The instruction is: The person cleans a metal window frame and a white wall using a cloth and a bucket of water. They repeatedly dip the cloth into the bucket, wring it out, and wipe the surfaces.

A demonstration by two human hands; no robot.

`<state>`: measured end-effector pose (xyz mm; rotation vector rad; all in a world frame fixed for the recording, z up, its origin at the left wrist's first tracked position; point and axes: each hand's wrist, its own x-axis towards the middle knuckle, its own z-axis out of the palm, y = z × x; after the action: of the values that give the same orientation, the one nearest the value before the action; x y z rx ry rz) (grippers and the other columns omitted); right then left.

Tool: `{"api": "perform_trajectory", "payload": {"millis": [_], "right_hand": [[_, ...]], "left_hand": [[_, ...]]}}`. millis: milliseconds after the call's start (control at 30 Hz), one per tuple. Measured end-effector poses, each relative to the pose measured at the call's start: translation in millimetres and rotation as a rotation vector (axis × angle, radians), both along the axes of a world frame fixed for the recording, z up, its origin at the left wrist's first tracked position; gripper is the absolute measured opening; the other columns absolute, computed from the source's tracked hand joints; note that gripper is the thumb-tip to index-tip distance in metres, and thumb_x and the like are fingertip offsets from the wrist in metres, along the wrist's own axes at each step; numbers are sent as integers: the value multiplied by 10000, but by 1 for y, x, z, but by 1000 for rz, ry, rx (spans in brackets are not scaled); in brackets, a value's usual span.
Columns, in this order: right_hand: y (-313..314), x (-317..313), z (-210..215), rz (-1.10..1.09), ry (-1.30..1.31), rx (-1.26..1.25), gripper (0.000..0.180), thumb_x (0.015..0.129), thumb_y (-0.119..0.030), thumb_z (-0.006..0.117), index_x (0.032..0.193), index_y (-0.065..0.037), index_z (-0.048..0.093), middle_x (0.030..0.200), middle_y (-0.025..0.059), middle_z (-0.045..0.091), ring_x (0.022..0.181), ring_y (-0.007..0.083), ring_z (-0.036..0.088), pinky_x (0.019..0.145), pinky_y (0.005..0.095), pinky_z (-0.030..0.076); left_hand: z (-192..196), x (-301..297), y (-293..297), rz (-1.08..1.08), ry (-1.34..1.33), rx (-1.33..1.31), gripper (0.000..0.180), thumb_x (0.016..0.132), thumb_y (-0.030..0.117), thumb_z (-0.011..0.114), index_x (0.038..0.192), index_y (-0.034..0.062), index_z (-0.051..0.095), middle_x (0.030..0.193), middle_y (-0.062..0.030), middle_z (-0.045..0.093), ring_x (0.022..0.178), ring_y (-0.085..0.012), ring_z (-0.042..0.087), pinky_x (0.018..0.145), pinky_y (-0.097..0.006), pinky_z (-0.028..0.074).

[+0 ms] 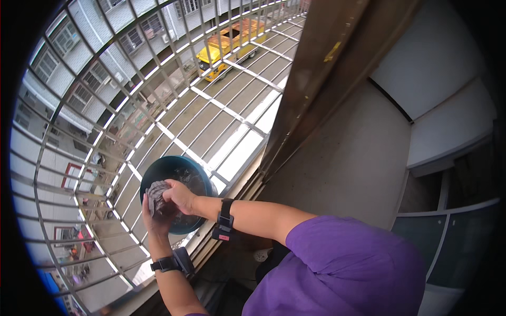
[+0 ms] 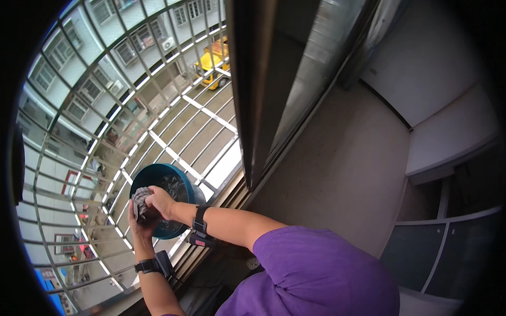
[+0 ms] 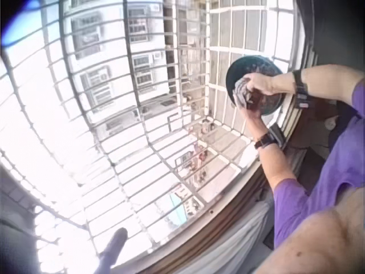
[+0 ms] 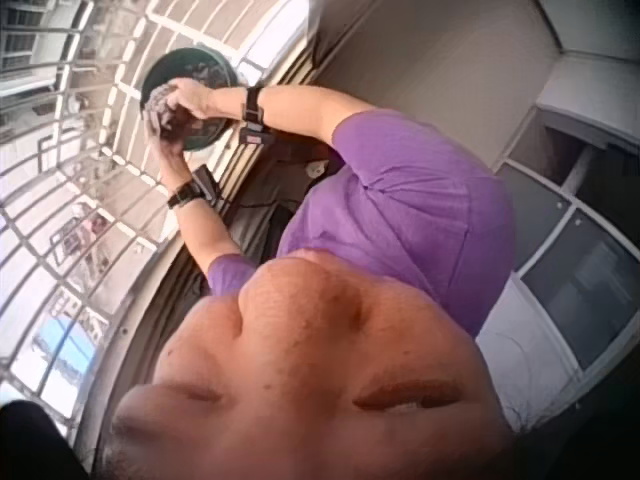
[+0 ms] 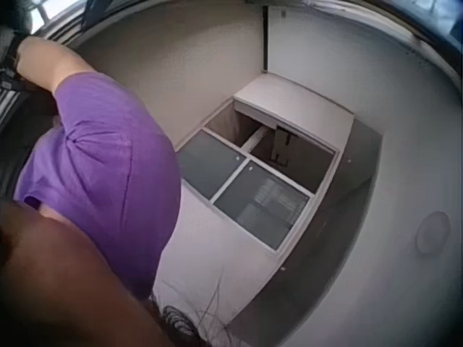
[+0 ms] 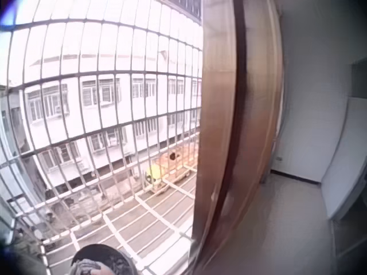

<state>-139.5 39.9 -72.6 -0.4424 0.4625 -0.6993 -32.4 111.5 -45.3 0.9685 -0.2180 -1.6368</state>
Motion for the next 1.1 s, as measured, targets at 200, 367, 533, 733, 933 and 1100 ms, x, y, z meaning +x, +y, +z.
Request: {"api": "perform_trajectory", "payload": {"millis": [200,367,533,733,933,1100], "right_hand": [[-21,-37,-9,-54,248,-26,461,770,-161,520,1204,-53,407,942,83,471,859,169,464,814,307,393],[-14,-51,29,285,156,395,807,780,-718,459,1313,-112,446,1418,202,355,1321,404,264,1017,670,97],[-16,-42,19,280,-92,235,422,899,-467,511,856,-77,666,812,72,660,744,200,622,684,354,499],[-17,-11,-6,-332,559,-218,231,796,-234,598,800,-13,665,799,175,647,761,297,621,692,379,489],[-16,-14,21,-417,842,-183,318,743,-270,574,855,19,645,864,248,636,843,393,615,753,421,476],[-8,-13,10,-265,730,-143,360,766,-326,577,903,3,631,903,211,649,890,365,622,781,405,472]], "left_hand": [[-6,-40,-29,426,-616,-65,305,851,142,604,1107,34,478,967,-104,567,824,-207,596,713,-312,507],[0,-60,-21,491,-892,-234,238,856,106,622,1028,27,478,932,-69,539,826,-145,540,712,-266,481],[11,-69,-13,271,-990,-473,152,847,91,598,921,33,479,879,-37,519,801,-113,499,709,-250,454],[5,-55,-28,345,-736,-311,241,855,154,575,1044,33,486,904,-77,554,832,-177,565,726,-301,486],[-6,-44,-36,372,-466,-124,528,875,385,549,1293,106,389,1242,-164,467,1085,-299,536,891,-462,459],[-22,-29,-19,132,37,-78,615,888,520,435,1345,113,381,1263,-144,489,1181,-295,477,1000,-479,358]]}}
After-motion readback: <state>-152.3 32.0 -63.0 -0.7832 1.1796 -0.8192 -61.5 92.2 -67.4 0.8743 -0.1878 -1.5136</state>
